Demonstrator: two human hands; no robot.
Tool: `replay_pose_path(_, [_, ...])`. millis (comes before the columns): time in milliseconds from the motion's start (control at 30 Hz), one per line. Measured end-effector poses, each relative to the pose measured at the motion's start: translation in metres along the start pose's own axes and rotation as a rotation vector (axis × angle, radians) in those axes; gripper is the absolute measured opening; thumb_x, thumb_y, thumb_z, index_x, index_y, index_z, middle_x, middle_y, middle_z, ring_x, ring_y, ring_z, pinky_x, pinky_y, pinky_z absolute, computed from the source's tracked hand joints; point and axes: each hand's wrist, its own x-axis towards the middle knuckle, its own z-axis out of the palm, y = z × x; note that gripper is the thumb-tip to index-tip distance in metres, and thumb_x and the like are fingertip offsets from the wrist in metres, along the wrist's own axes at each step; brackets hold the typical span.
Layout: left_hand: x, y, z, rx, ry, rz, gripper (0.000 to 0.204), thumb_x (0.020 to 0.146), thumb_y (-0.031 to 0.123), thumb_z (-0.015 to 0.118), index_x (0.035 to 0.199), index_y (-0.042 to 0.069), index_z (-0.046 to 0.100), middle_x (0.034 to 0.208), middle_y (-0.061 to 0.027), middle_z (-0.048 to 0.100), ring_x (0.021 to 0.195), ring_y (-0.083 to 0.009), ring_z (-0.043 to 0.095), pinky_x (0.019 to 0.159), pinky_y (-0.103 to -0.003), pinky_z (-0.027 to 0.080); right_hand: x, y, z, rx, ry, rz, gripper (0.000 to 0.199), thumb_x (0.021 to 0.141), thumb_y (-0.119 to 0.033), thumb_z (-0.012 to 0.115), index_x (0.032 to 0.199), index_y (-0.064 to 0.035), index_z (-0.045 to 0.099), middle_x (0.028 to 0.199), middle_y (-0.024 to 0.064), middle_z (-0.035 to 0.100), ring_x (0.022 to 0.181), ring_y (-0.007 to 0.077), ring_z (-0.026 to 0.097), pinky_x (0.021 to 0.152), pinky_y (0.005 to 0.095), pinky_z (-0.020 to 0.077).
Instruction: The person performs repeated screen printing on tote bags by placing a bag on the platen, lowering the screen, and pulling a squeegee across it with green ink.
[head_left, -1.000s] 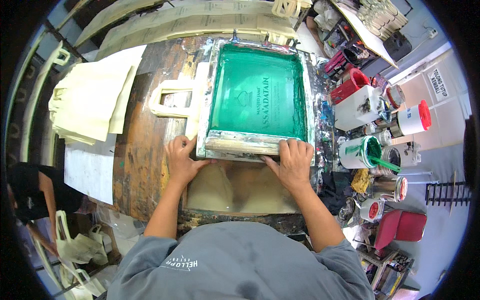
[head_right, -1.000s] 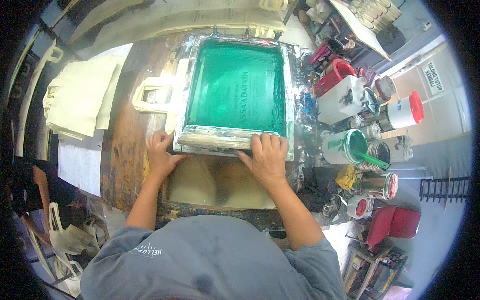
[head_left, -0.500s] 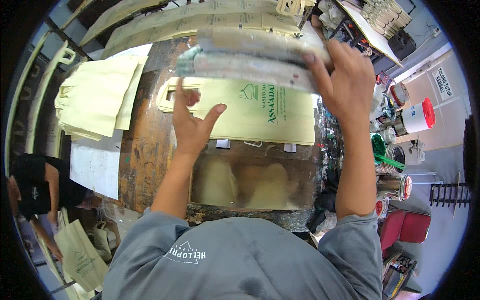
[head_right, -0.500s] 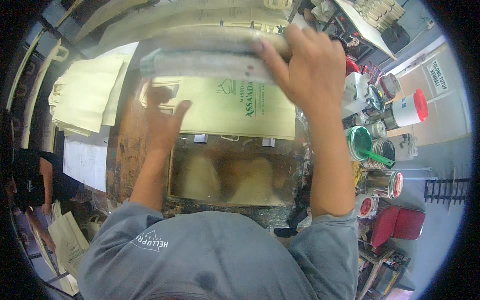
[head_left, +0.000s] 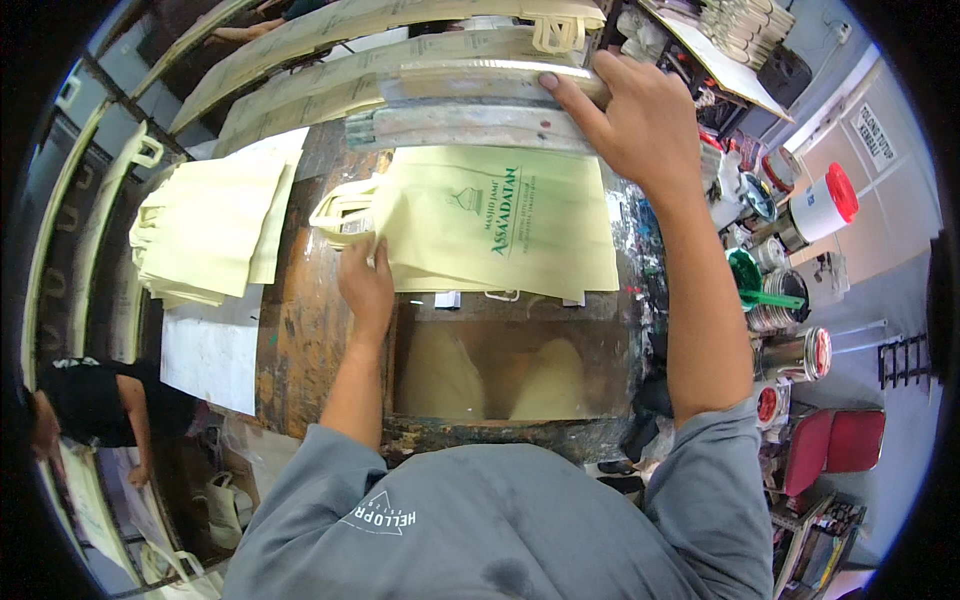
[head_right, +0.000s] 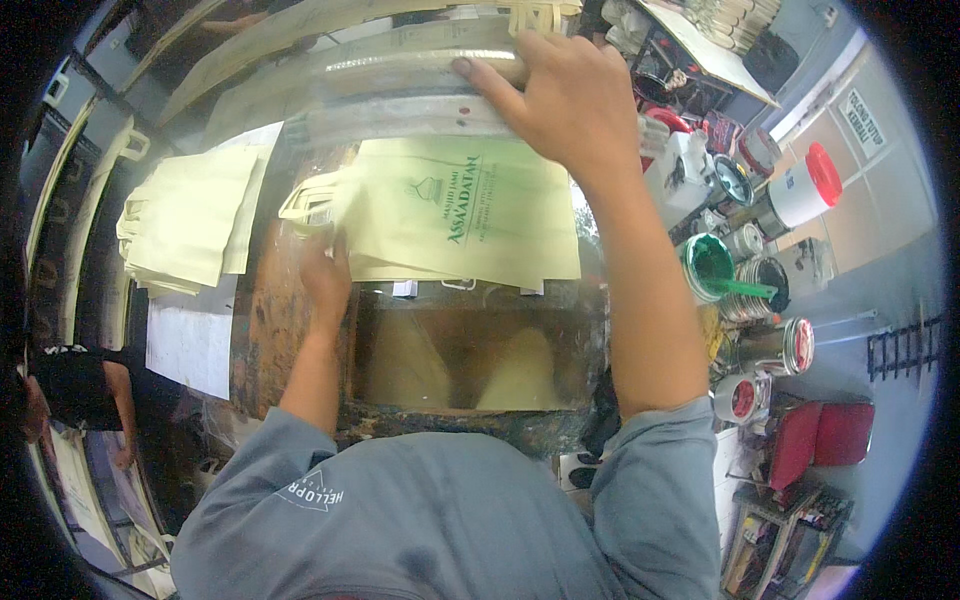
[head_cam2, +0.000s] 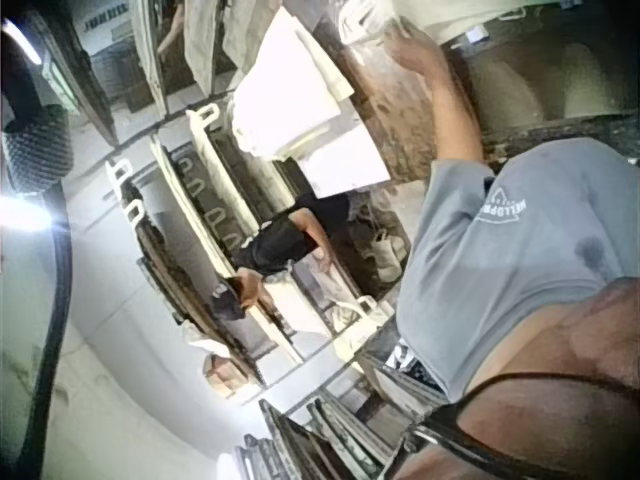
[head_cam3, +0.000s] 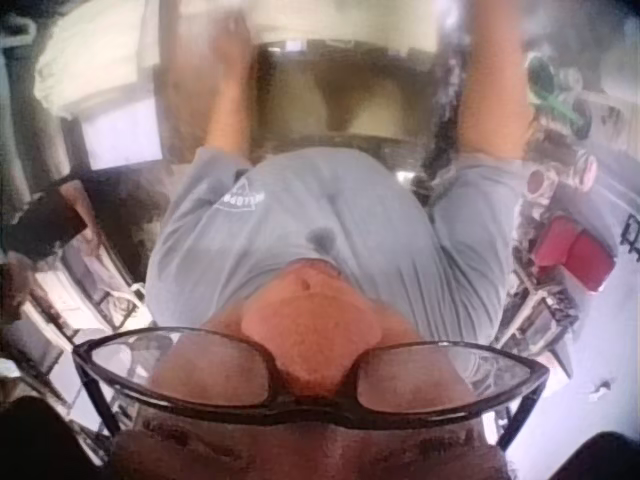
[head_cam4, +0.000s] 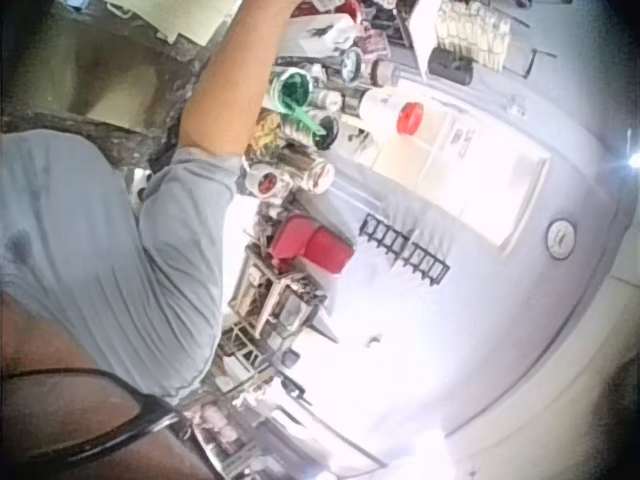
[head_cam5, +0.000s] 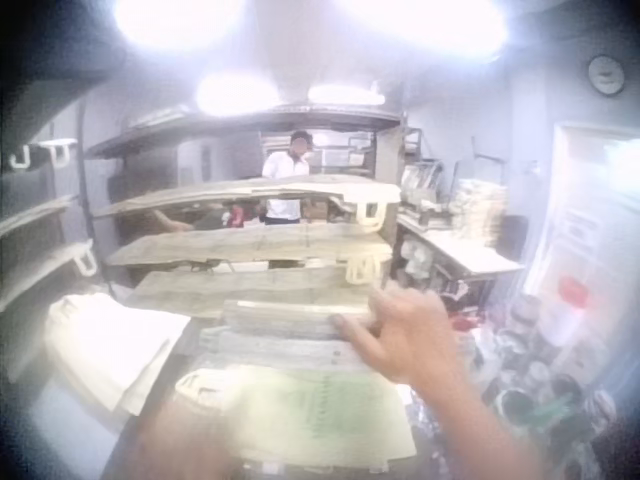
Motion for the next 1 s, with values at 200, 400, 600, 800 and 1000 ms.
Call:
replay_pose_path(200, [0.147, 0.019, -0.056, -0.255, -0.123, -0.21, 0.038, 0.102, 0.034, 0.075, 0.113, -0.002, 0.077, 0.083, -0.0062, 0.074, 0.07, -0.0148, 0.064, 0.066, -0.032, 0.052, 0.023, 0.014, -0.001, -0.04, -0.079, 0.023, 0.068, 0.1, -0.067, 0.059, 0.087, -0.0008, 0.07, 0.077, 0.0213, 0.07, 0.074, 0.0412, 0.071, 0.068, 0.0516, 0.0545])
replay_pose_path(400, [0.181, -0.111, -0.219, -0.058, 0.153, -0.319, 0.057, 0.101, 0.035, 0.078, 0.131, -0.013, 0.068, 0.1, -0.0113, 0.077, 0.082, -0.0132, 0.066, 0.074, -0.029, 0.055, 0.018, 0.006, -0.002, -0.045, -0.031, -0.012, 0.067, 0.098, -0.067, 0.061, 0.087, -0.0022, 0.072, 0.079, 0.0206, 0.071, 0.076, 0.0417, 0.071, 0.072, 0.0519, 0.0556])
replay_pose_path(600, [0.171, -0.235, -0.307, 0.746, 0.438, -0.664, 0.088, 0.097, 0.055, 0.076, 0.146, -0.015, 0.053, 0.132, -0.0268, 0.068, 0.117, -0.0284, 0.068, 0.095, -0.044, 0.056, 0.033, 0.008, 0.0, -0.054, -0.322, 0.15, 0.077, 0.103, -0.082, 0.041, 0.068, -0.0144, 0.052, 0.064, -0.0017, 0.049, 0.059, 0.0125, 0.046, 0.056, 0.031, 0.0415])
replay_pose_path(800, [0.015, 0.07, -0.037, -0.034, -0.456, 0.207, 0.106, 0.086, 0.074, 0.072, 0.161, 0.005, 0.043, 0.167, -0.0248, 0.038, 0.156, -0.0404, 0.03, 0.124, -0.067, 0.014, 0.044, 0.007, -0.002, -0.013, -0.381, 0.262, 0.08, 0.104, -0.08, 0.041, 0.077, -0.008, 0.063, 0.067, 0.001, 0.059, 0.064, 0.0129, 0.056, 0.054, 0.0301, 0.0438])
replay_pose_path(1000, [-0.08, 0.167, 0.063, 0.095, -0.899, 0.569, 0.113, 0.081, 0.091, 0.057, 0.163, 0.014, 0.045, 0.173, -0.0202, 0.029, 0.162, -0.0468, 0.018, 0.126, -0.075, 0.003, 0.048, 0.01, -0.003, -0.057, -0.46, 0.196, 0.081, 0.103, -0.082, 0.037, 0.083, -0.0085, 0.064, 0.067, 0.0011, 0.059, 0.069, 0.0117, 0.058, 0.052, 0.0277, 0.0428])
